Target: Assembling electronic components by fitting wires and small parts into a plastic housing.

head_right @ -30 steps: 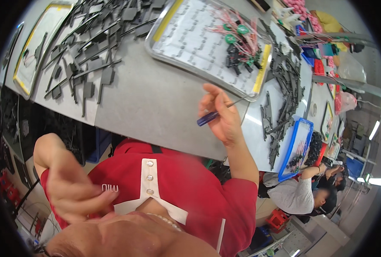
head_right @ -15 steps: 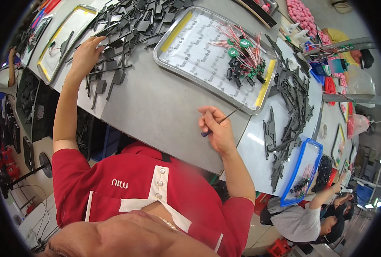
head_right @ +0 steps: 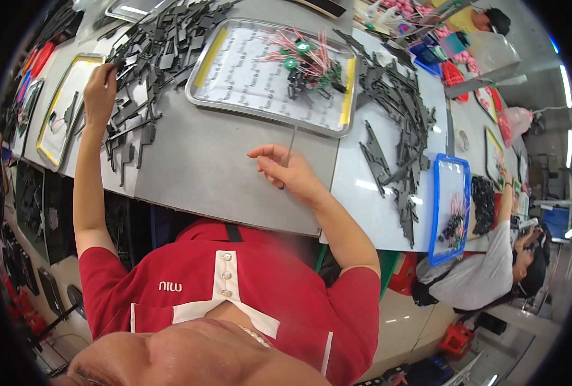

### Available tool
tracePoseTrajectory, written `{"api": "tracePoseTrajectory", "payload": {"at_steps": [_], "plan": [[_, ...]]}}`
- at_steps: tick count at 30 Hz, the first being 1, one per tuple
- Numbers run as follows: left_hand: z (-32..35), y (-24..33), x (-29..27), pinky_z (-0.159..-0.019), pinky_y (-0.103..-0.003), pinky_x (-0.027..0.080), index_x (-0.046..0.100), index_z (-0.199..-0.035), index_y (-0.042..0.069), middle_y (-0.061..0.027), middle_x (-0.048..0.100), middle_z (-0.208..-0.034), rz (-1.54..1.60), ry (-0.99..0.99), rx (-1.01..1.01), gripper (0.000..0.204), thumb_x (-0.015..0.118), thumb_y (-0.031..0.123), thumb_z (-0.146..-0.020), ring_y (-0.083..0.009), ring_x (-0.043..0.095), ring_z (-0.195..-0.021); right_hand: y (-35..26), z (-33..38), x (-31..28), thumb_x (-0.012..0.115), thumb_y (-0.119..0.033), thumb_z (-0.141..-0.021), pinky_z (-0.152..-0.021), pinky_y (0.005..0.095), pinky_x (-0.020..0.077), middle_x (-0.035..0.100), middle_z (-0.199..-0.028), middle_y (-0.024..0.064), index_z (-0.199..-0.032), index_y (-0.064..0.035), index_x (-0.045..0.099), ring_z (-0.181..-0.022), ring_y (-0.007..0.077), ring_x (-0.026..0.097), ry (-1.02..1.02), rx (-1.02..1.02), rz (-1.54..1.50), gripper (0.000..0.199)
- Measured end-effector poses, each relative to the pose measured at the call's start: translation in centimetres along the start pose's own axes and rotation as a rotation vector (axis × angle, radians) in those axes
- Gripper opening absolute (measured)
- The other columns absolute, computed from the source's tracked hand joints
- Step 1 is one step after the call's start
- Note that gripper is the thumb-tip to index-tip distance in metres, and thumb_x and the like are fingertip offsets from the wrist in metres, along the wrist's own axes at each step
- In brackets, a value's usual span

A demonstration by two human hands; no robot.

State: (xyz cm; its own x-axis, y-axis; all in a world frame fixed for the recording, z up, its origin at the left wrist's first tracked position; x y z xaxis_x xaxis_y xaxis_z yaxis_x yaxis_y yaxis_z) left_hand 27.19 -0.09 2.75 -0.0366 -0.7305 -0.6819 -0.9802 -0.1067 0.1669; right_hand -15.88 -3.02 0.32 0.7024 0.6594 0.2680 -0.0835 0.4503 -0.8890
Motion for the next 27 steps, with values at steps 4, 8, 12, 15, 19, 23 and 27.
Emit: {"api": "tracePoseTrajectory", "payload": {"at_steps": [4,8,12,15,19,23,27], "plan": [[0.9,7.9,0.4,-0.058,-0.020,0.047,0.057,-0.101,0.000,-0.0084,0.065,-0.082,0.864,0.020,-0.338,0.016,0.057,0.010,-0.089,-0.0111,0.062,-0.067,-1.7,0.2,-1.5,0.065,-0.013,-0.083,-0.048,0.0167,0.0291,0.056,-0.069,-0.0058,-0.098,-0.0061,0.064,-0.055,0.0004,0.040,0.193,-0.203,0.304,0.017],[2.0,18.0,0.2,-0.052,-0.018,0.044,0.046,-0.113,0.002,-0.0088,0.057,-0.098,1.520,-0.279,-0.539,0.024,0.052,0.006,-0.089,-0.0108,0.060,-0.070,-4.4,-1.4,-6.7,0.065,-0.016,-0.083,-0.056,0.0188,0.0396,0.061,-0.078,-0.0034,-0.098,-0.0047,0.065,-0.063,0.0027,0.051,0.465,-0.365,0.571,0.019],[3.2,22.6,3.1,-0.045,-0.019,0.027,0.048,-0.106,0.006,0.0004,0.050,-0.079,1.969,-0.467,-0.882,0.021,0.054,0.006,-0.086,-0.0060,0.042,-0.053,-7.2,-5.5,-11.6,0.069,-0.025,-0.076,-0.069,0.0277,0.0476,0.064,-0.088,0.0072,-0.100,-0.0055,0.065,-0.074,0.0168,0.061,0.792,-0.475,0.942,0.031],[3.4,23.8,3.8,-0.045,-0.019,0.028,0.052,-0.096,0.010,0.0027,0.050,-0.078,2.031,-0.656,-0.965,0.013,0.059,0.016,-0.087,-0.0068,0.042,-0.053,-6.9,-8.4,-15.3,0.071,-0.034,-0.073,-0.074,0.0340,0.0487,0.066,-0.094,0.0094,-0.102,-0.0086,0.066,-0.082,0.0257,0.064,0.799,-0.535,1.177,0.039],[4.9,23.1,5.0,-0.044,-0.020,0.026,0.053,-0.095,0.012,0.0040,0.049,-0.077,2.071,-0.639,-1.001,0.018,0.063,0.021,-0.085,-0.0058,0.036,-0.051,-9.2,-9.2,-13.8,0.070,-0.035,-0.073,-0.071,0.0354,0.0490,0.067,-0.083,0.0108,-0.093,-0.0069,0.068,-0.078,0.0274,0.064,0.716,-0.385,1.392,0.035],[4.6,22.2,4.7,-0.044,-0.020,0.023,0.053,-0.093,0.011,0.0047,0.049,-0.076,2.059,-0.642,-1.108,0.019,0.066,0.023,-0.083,-0.0054,0.034,-0.051,-13.0,-9.0,-12.4,0.070,-0.039,-0.071,-0.069,0.0346,0.0487,0.067,-0.082,0.0110,-0.090,-0.0051,0.067,-0.077,0.0257,0.064,0.685,-0.430,1.429,0.039],[4.8,21.9,4.9,-0.044,-0.020,0.021,0.056,-0.092,0.011,0.0050,0.049,-0.075,2.145,-0.658,-1.144,0.023,0.069,0.025,-0.080,-0.0039,0.032,-0.049,-16.2,-8.4,-11.0,0.070,-0.043,-0.070,-0.069,0.0309,0.0481,0.067,-0.082,0.0094,-0.092,-0.0045,0.067,-0.075,0.0218,0.064,0.699,-0.426,1.357,0.044]]}}
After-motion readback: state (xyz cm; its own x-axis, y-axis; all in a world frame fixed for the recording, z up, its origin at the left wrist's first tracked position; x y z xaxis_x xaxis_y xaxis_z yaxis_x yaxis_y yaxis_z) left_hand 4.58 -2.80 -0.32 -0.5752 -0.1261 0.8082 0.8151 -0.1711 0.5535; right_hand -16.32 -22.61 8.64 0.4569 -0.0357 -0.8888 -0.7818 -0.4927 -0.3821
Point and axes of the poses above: each hand's wrist, its own z-axis away from the middle knuckle, its own x-axis out of the palm, y = z × x, the point moved 1 cm from there along -z, towards the middle knuckle
